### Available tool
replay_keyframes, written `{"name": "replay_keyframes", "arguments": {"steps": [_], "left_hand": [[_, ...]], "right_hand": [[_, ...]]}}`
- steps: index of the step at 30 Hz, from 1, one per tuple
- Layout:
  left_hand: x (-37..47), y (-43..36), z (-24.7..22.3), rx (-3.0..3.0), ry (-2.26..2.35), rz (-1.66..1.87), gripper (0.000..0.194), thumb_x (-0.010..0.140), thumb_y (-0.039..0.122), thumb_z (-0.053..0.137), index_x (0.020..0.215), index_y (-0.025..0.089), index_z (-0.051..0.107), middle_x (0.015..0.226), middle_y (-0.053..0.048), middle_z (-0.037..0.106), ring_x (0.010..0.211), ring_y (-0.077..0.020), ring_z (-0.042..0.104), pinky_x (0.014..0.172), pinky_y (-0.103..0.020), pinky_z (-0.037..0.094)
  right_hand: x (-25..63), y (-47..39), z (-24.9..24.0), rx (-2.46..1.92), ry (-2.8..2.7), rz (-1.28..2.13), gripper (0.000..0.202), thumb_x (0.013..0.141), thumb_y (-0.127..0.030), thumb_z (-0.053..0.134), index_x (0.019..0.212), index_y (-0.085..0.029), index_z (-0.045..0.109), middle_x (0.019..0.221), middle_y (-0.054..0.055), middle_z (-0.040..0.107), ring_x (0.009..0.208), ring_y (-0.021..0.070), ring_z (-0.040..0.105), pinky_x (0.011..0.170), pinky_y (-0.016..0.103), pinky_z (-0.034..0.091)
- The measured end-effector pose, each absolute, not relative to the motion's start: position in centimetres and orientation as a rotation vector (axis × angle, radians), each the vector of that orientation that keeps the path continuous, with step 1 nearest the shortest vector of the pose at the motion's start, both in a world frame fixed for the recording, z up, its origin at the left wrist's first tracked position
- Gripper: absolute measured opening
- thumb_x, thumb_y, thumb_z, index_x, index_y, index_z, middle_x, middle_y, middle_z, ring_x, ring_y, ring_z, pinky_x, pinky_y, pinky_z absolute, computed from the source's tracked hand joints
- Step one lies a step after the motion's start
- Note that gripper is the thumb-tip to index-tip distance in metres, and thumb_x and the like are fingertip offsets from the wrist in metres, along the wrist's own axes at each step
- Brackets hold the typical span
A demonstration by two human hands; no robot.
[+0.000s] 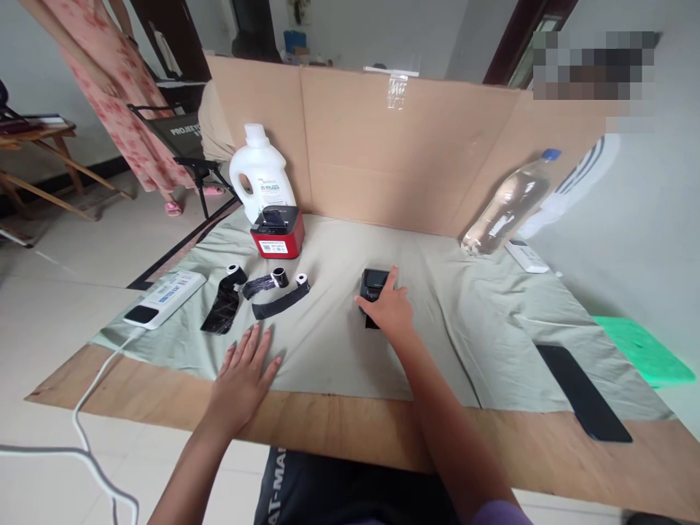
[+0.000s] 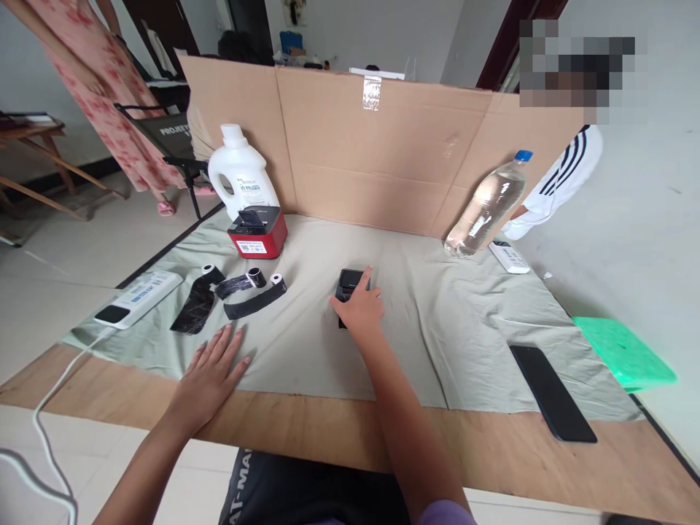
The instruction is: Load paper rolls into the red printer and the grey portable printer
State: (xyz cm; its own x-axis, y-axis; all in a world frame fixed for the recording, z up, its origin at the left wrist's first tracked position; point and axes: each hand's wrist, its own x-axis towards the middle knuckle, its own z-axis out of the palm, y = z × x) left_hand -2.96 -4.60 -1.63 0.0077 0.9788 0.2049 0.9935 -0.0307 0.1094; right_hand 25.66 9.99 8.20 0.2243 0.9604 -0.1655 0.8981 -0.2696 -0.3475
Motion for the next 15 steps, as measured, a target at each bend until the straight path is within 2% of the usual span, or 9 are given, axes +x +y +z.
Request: {"name": "replay_keyframes", "arguments": {"steps": [3, 5, 7, 9, 11, 13, 15], "left_hand": [[-3.1, -4.8, -1.6, -2.193, -2.132, -0.369, 0.067, 0.100, 0.054, 0.024, 0.154, 0.016, 0.031, 0.161, -0.012, 0.027, 0.148, -0.0292, 0.027, 0.119, -0.053, 0.026], [-2.8, -4.8, -0.9, -2.175, -2.150, -0.440, 0.068, 0.099, 0.055, 0.027, 0.154, 0.014, 0.030, 0.159, -0.014, 0.030, 0.147, -0.0301, 0.030, 0.117, -0.053, 0.030], [-1.9, -4.4, 0.2, -2.138, -2.173, -0.568, 0.066, 0.100, 0.052, 0.030, 0.153, 0.014, 0.031, 0.156, -0.014, 0.037, 0.145, -0.0291, 0.034, 0.115, -0.048, 0.036], [-0.5, -3.2, 1.4, -2.191, -2.119, -0.679, 0.058, 0.101, 0.047, 0.031, 0.150, 0.016, 0.038, 0.152, -0.011, 0.044, 0.143, -0.0255, 0.039, 0.113, -0.042, 0.041], [1.4, -1.3, 2.2, -2.362, -1.970, -0.671, 0.051, 0.102, 0.041, 0.031, 0.144, 0.018, 0.047, 0.149, -0.008, 0.049, 0.141, -0.0224, 0.041, 0.114, -0.039, 0.040], [3.2, 0.8, 2.2, -2.523, -1.813, -0.550, 0.050, 0.102, 0.038, 0.030, 0.142, 0.016, 0.050, 0.150, -0.008, 0.048, 0.142, -0.0220, 0.040, 0.118, -0.041, 0.035], [4.7, 2.5, 1.7, -2.611, -1.707, -0.426, 0.051, 0.102, 0.036, 0.031, 0.145, 0.014, 0.046, 0.154, -0.009, 0.042, 0.144, -0.0230, 0.037, 0.120, -0.043, 0.031]], "right_hand": [[29.2, 9.8, 7.9, -2.207, -1.800, 0.363, 0.099, 0.088, -0.074, 0.038, 0.158, -0.017, -0.003, 0.134, 0.024, 0.047, 0.108, 0.0381, 0.059, 0.087, 0.048, 0.049], [32.4, 9.7, 6.9, -2.135, -1.854, 0.120, 0.081, 0.097, -0.060, 0.032, 0.158, -0.011, 0.009, 0.133, 0.024, 0.050, 0.120, 0.0384, 0.052, 0.097, 0.049, 0.043], [35.3, 9.6, 5.3, -2.045, -1.985, -0.065, 0.068, 0.100, -0.049, 0.030, 0.155, -0.008, 0.024, 0.138, 0.024, 0.048, 0.130, 0.0374, 0.043, 0.106, 0.050, 0.036], [37.4, 9.3, 3.6, -1.962, -2.134, -0.124, 0.061, 0.101, -0.042, 0.028, 0.152, -0.008, 0.032, 0.147, 0.021, 0.044, 0.139, 0.0346, 0.035, 0.112, 0.049, 0.030], [38.4, 9.0, 2.1, -1.914, -2.252, -0.104, 0.058, 0.101, -0.039, 0.027, 0.152, -0.011, 0.034, 0.154, 0.015, 0.038, 0.145, 0.0311, 0.027, 0.117, 0.049, 0.024], [38.7, 8.7, 1.1, -1.919, -2.318, -0.061, 0.057, 0.102, -0.039, 0.026, 0.152, -0.014, 0.035, 0.158, 0.009, 0.033, 0.147, 0.0292, 0.024, 0.119, 0.050, 0.020], [38.7, 8.5, 0.7, -1.953, -2.337, -0.029, 0.056, 0.102, -0.040, 0.025, 0.152, -0.016, 0.035, 0.160, 0.007, 0.030, 0.148, 0.0289, 0.024, 0.119, 0.050, 0.019]]}}
